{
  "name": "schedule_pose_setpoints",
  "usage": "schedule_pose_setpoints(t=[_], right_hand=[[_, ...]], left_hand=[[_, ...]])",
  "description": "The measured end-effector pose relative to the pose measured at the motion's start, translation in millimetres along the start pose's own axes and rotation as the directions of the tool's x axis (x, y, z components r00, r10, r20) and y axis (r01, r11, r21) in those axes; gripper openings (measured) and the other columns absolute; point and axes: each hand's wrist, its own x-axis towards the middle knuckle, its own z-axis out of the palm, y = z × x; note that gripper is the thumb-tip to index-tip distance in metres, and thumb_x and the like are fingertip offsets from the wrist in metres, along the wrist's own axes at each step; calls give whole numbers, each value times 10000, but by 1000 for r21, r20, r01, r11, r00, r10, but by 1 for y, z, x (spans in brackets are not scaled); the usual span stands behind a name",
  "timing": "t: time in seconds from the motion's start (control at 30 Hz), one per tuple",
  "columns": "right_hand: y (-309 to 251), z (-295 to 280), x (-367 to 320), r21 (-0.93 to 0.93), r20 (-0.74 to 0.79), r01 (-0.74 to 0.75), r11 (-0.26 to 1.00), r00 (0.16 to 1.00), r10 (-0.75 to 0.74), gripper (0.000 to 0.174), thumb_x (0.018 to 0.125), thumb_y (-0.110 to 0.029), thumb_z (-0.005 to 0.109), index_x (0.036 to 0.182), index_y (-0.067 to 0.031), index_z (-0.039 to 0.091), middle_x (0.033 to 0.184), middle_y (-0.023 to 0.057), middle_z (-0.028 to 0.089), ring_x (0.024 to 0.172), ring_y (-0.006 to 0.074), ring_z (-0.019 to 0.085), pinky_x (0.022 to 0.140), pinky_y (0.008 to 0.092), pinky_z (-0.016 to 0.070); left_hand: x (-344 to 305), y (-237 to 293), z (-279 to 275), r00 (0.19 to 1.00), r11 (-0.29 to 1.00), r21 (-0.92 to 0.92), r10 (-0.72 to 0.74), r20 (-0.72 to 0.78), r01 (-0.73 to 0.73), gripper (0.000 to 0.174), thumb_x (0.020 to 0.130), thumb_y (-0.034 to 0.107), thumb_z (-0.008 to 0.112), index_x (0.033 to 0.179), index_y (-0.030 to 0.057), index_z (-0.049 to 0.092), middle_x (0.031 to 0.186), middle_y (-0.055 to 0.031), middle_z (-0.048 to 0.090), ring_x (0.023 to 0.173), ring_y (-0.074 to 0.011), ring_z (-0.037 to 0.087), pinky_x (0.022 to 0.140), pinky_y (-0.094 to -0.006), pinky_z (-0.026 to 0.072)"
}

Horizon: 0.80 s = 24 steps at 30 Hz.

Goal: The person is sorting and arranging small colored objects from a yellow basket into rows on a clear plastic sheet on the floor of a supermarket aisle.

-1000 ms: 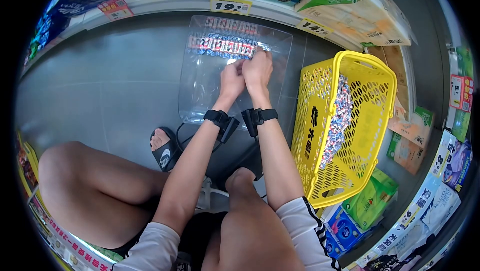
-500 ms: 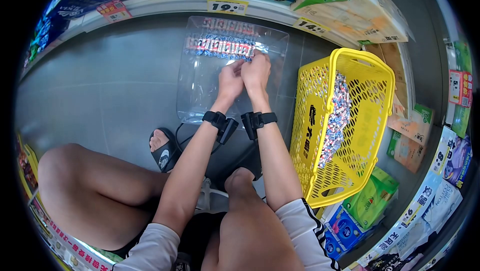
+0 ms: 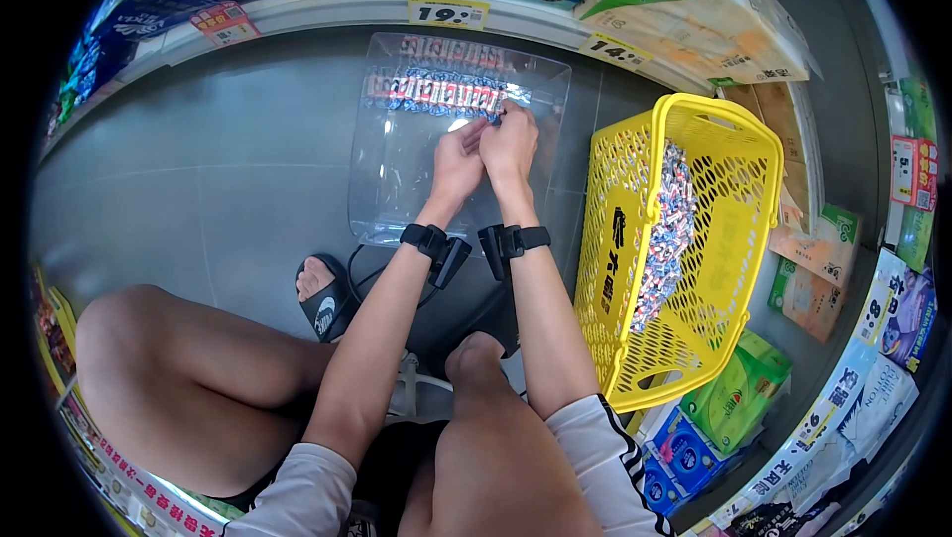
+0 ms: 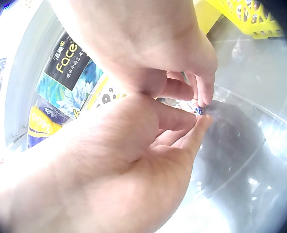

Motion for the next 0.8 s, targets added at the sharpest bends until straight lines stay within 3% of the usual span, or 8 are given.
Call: schedule_pose_setpoints(t=[0.23,0.47,0.53,0.77,0.8], right_hand=[[6,4,2,-13,-2,12,1000,1000,-12,464,803,42,596,1256,30,698,1240,244,691,1134,387,685,1012,447,528],[9,6,1,10,-22,23,1000,1000,-23,465,798,43,600,1254,46,693,1229,248,696,1121,387,693,995,450,537],[7,4,0,19,-10,14,1000,1000,-14,458,801,41,601,1250,51,691,1228,256,694,1136,399,685,1003,450,533],[2,1,0,19,14,29,999,999,-30,450,815,29,600,1257,49,684,1272,282,668,1177,450,648,1031,480,508],[1,1,0,0,21,49,999,999,-49,461,822,40,604,1279,62,662,1296,287,651,1182,458,642,1038,484,511]], left_hand=[[-2,-1,-4,1000,1000,11,-10,-5,10,502,902,-106,575,1403,-136,555,1340,-259,667,1249,-254,664,1064,-333,515],[1,-4,-6,999,999,18,26,27,-26,519,897,-111,592,1413,-138,542,1346,-261,663,1267,-264,654,1073,-333,508],[1,-3,-6,998,994,107,27,63,-33,532,947,-32,631,1460,-101,506,1381,-212,642,1261,-214,637,1074,-324,503],[-2,1,-11,995,999,51,13,100,-19,550,941,-15,653,1472,-61,518,1382,-205,648,1256,-196,636,1051,-314,510],[-6,10,-13,995,973,224,45,86,-64,535,896,-72,624,1427,-68,557,1332,-222,672,1243,-271,654,1040,-342,525]])
